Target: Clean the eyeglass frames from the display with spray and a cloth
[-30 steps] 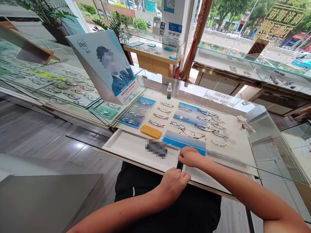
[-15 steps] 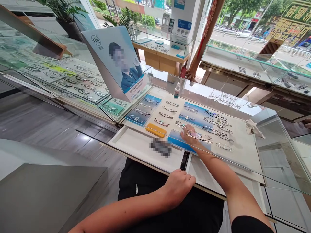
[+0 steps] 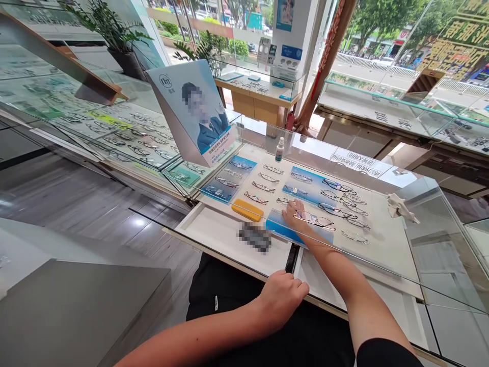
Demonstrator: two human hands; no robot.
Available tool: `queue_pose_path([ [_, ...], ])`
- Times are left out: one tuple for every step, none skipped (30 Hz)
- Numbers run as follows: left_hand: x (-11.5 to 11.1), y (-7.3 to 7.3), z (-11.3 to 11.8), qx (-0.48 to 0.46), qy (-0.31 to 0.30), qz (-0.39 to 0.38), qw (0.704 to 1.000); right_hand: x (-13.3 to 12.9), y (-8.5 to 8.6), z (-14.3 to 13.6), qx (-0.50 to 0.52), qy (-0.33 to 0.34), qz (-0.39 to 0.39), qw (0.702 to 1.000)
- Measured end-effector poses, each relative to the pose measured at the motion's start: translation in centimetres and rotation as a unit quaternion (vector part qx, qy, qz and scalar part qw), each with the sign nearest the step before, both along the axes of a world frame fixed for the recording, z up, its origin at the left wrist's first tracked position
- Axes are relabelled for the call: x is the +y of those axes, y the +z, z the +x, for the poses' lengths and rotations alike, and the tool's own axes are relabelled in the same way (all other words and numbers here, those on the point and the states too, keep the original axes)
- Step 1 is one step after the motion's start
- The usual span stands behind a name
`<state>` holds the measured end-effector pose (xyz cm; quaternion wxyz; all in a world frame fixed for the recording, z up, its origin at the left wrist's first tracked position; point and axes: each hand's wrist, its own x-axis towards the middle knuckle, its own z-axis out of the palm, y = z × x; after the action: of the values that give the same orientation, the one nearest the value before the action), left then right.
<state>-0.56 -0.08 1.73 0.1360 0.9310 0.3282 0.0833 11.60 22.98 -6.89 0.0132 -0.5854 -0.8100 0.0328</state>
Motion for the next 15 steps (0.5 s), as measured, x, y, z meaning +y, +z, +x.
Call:
queue_pose_path([
  [0.0,0.1,0.0,0.004,-0.001,-0.004,1.0,-0.4,0.3,-0.1,0.001,-0.003,0.006,1.0],
  [0.0,0.2,0.0,0.007,-0.002,-0.008,1.0,-0.9,0.7,-0.1,0.003,-0.005,0.012,1.0],
  [0.1,0.3,0.0,0.01,-0.003,-0.011,1.0,-1.5,1.2,-0.2,0.006,-0.004,0.014,1.0],
  [0.1,0.4,0.1,0.013,-0.001,-0.013,1.0,-2.2,1.8,-0.3,0.009,0.0,0.012,1.0],
  [0.1,0.4,0.1,0.014,0.0,-0.016,1.0,-3.0,2.5,-0.4,0.014,0.009,0.005,1.0],
  [0.1,0.5,0.1,0.015,0.0,-0.02,1.0,-3.8,3.3,-0.5,0.022,0.021,-0.009,1.0],
  [0.1,0.5,0.1,0.016,0.001,-0.024,1.0,-4.7,4.0,-0.6,0.027,0.035,-0.019,0.999],
  [0.1,0.5,0.2,0.017,0.002,-0.027,0.999,-5.7,4.9,-0.7,0.032,0.05,-0.028,0.998],
  [0.1,0.5,0.2,0.016,0.002,-0.03,0.999,-6.7,5.7,-0.8,0.038,0.065,-0.037,0.996],
  [0.1,0.5,0.2,0.015,0.002,-0.032,0.999,-7.7,6.6,-0.9,0.044,0.079,-0.048,0.995],
  [0.1,0.5,0.2,0.014,0.004,-0.033,0.999,-8.7,7.5,-1.0,0.055,0.089,-0.071,0.992],
  [0.1,0.5,0.2,0.013,0.007,-0.033,0.999,-9.6,8.5,-1.1,0.065,0.099,-0.102,0.988],
  [0.1,0.4,0.2,0.013,0.01,-0.034,0.999,-10.4,9.5,-1.2,0.073,0.11,-0.14,0.981],
  [0.1,0.4,0.3,0.014,0.012,-0.034,0.999,-11.2,10.5,-1.3,0.083,0.117,-0.179,0.973],
  [0.1,0.3,0.4,0.017,0.016,-0.035,0.999,-11.9,11.7,-1.3,0.091,0.124,-0.217,0.964],
])
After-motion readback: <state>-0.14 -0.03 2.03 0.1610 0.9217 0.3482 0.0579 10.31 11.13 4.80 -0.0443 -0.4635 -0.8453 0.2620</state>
